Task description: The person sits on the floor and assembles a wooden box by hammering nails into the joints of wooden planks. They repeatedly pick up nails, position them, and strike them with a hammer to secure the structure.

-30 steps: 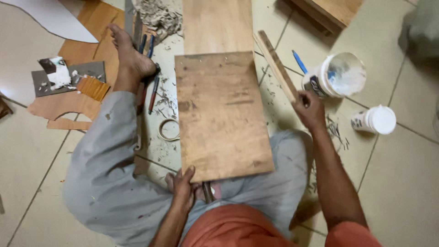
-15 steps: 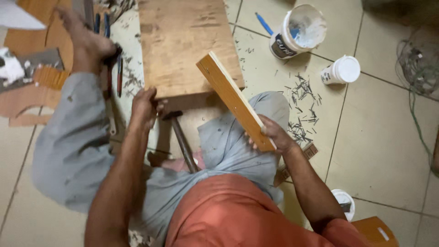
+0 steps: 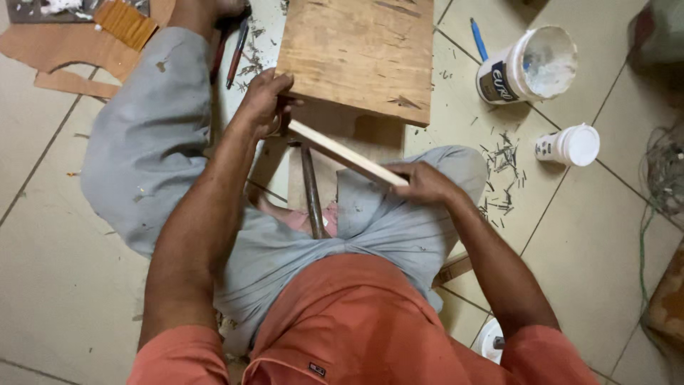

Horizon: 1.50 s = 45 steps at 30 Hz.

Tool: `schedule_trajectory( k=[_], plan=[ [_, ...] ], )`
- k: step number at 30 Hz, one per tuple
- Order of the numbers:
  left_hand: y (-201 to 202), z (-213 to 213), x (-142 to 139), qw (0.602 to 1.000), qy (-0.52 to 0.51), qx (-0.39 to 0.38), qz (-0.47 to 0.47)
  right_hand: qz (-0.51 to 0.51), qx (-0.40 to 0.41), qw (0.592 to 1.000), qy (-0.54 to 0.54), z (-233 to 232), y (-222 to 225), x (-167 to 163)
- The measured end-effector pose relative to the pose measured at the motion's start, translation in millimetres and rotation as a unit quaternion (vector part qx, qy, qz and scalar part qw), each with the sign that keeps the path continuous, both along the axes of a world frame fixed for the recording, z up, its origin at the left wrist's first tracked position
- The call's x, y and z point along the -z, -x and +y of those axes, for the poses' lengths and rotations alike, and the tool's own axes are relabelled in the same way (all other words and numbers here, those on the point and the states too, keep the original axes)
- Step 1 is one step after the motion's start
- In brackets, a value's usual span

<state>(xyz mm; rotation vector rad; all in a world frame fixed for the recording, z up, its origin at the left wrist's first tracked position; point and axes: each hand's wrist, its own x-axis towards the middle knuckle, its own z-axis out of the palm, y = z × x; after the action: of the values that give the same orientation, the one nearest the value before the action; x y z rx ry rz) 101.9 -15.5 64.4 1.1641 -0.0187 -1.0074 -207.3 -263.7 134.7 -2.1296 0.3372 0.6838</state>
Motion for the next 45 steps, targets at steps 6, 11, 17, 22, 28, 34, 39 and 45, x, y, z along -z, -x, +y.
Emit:
schedule_trajectory(
  k=[6,11,17,22,28,34,39,45],
  plan=[
    [-6.1,2.6,8.2,1.000,0.020,-0.007,-0.002,0.066,0.033,0.986,-0.148,-18.7,-45.7,36.0],
    [0.6,4.6,9.2,0.999,-0.026,0.006,-0.037,0.119,0.126,0.916,-0.361,-25.8,-34.1,46.9],
    [6.7,4.7,3.4,0.999,-0.037,-0.003,-0.035,0.022,0.394,0.832,-0.391,-39.7,-1.7,62.8],
    [6.9,2.9,11.0,0.999,-0.011,-0.014,-0.027,-0.110,0.585,0.677,-0.433,-47.2,8.3,77.0],
    [6.9,0.7,23.1,1.000,-0.005,-0.013,-0.027,-0.148,0.622,0.701,-0.315,-21.0,-28.4,115.7],
    [8.0,-0.6,34.0,0.998,-0.069,-0.012,-0.003,-0.045,0.602,0.753,-0.263,-13.7,-59.5,134.4],
    [9.0,-3.4,39.3,0.992,-0.125,-0.012,-0.025,-0.043,0.613,0.742,-0.268,-12.1,-59.4,131.3],
    [11.2,-6.1,30.5,0.991,-0.127,-0.011,-0.045,-0.080,0.600,0.758,-0.245,-10.7,-60.3,133.4]
  ],
)
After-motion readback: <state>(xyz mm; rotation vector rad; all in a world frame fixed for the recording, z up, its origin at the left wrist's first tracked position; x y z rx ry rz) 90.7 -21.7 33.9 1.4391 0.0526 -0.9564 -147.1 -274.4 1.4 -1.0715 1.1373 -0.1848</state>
